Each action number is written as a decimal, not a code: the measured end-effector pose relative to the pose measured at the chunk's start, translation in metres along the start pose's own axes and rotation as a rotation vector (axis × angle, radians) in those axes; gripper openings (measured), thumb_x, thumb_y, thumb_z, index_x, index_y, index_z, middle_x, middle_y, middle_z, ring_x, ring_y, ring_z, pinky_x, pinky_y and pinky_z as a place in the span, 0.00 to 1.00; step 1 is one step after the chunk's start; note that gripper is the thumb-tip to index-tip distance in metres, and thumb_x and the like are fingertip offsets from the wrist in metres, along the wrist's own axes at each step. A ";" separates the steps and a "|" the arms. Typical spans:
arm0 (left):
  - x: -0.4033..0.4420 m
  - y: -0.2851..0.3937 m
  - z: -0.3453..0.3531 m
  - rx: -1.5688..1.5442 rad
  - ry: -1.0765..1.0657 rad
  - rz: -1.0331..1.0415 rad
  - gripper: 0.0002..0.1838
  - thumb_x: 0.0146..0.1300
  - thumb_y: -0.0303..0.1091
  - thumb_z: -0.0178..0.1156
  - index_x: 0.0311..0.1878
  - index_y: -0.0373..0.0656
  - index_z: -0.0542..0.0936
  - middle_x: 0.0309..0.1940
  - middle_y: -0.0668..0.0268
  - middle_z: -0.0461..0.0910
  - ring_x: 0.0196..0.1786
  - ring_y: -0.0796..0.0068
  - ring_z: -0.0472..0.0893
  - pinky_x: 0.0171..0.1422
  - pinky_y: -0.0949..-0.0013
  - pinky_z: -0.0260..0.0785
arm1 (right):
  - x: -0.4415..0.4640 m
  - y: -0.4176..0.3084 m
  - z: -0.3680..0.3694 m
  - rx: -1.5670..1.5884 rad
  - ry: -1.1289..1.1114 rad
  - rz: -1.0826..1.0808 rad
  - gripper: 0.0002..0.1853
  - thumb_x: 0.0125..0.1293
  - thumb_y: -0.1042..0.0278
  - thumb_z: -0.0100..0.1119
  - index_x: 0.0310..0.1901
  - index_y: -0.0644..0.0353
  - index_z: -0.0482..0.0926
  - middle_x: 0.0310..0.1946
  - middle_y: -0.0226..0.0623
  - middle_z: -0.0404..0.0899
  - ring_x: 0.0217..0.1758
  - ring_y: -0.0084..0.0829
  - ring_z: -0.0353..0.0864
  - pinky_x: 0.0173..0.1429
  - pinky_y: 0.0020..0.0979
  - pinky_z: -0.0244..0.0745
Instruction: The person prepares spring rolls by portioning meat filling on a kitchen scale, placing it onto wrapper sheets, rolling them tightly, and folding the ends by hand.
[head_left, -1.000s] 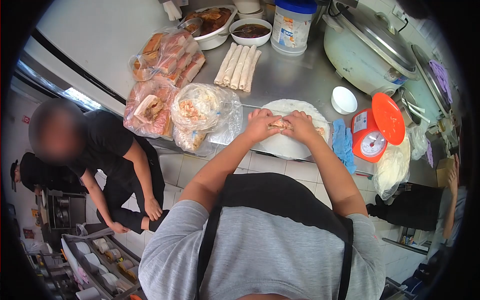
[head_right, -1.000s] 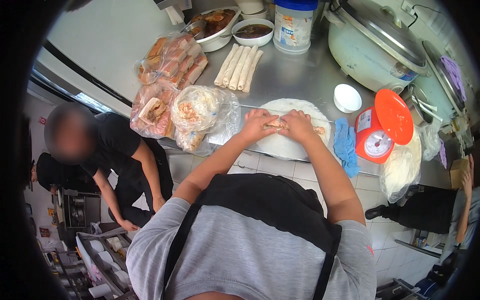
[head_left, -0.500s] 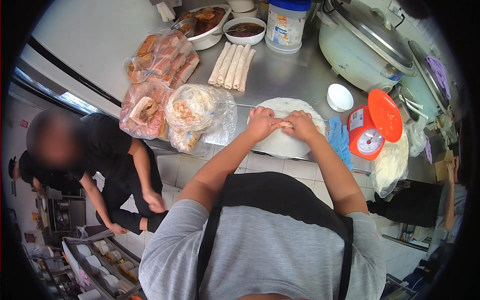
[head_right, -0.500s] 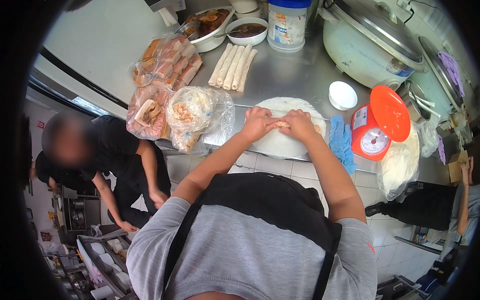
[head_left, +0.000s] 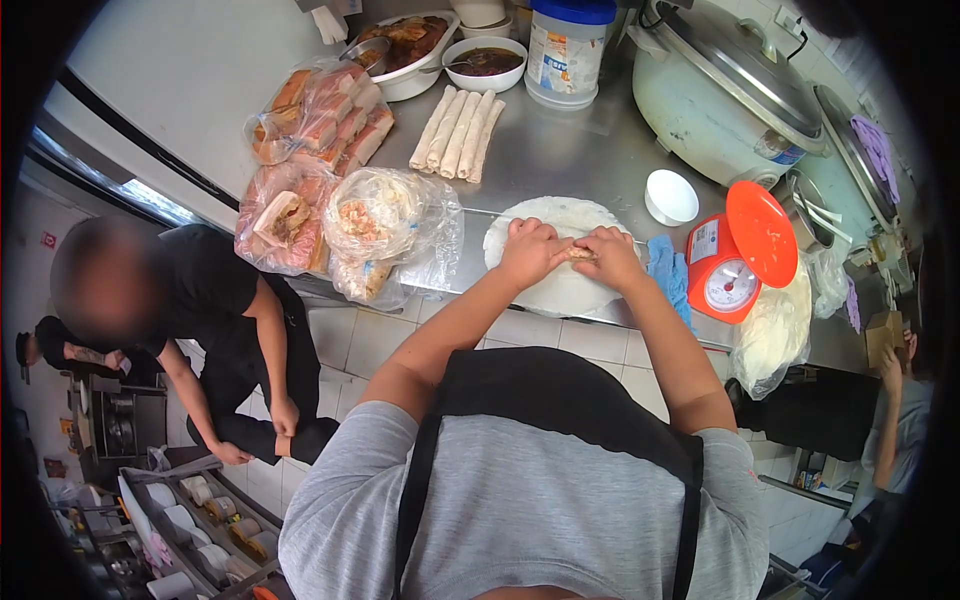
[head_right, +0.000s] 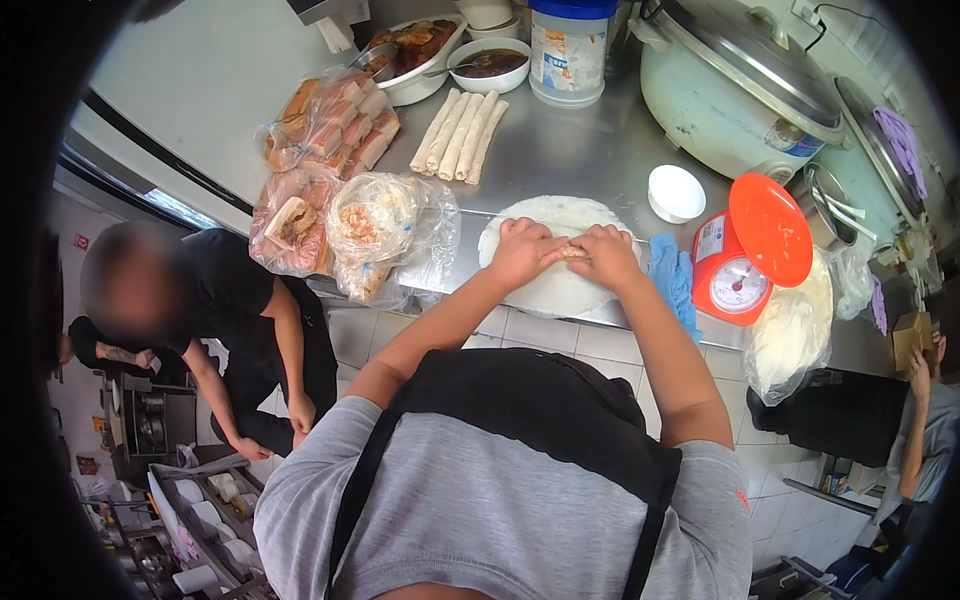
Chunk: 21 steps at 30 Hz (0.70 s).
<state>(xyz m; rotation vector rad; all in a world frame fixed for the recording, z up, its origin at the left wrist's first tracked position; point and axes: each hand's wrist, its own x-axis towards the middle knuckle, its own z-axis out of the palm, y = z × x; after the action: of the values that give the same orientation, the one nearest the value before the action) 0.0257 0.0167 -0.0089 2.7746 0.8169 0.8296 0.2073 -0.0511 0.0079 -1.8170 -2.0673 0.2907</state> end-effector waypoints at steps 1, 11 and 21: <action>0.002 0.003 0.002 0.009 -0.007 0.000 0.12 0.51 0.44 0.61 0.41 0.59 0.83 0.31 0.76 0.75 0.43 0.73 0.69 0.51 0.60 0.51 | -0.002 0.002 -0.001 0.006 0.018 -0.001 0.14 0.47 0.58 0.64 0.38 0.44 0.82 0.36 0.27 0.74 0.47 0.33 0.69 0.52 0.39 0.59; 0.009 0.015 0.009 0.037 -0.025 0.049 0.12 0.51 0.43 0.61 0.40 0.57 0.82 0.30 0.75 0.75 0.42 0.72 0.70 0.49 0.59 0.53 | -0.014 0.015 -0.006 0.003 0.020 0.031 0.17 0.46 0.55 0.65 0.41 0.46 0.81 0.39 0.27 0.75 0.49 0.34 0.68 0.53 0.40 0.59; 0.012 0.017 0.005 0.036 -0.082 0.068 0.23 0.43 0.44 0.66 0.45 0.48 0.79 0.34 0.68 0.76 0.43 0.66 0.72 0.49 0.58 0.55 | -0.021 0.025 -0.003 -0.046 0.048 0.051 0.19 0.45 0.51 0.64 0.40 0.46 0.79 0.40 0.31 0.74 0.49 0.37 0.68 0.50 0.42 0.60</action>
<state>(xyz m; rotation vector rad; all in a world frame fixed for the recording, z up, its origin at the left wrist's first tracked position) 0.0450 0.0092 -0.0030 2.8609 0.7344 0.7139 0.2336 -0.0685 -0.0022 -1.8872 -2.0134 0.2125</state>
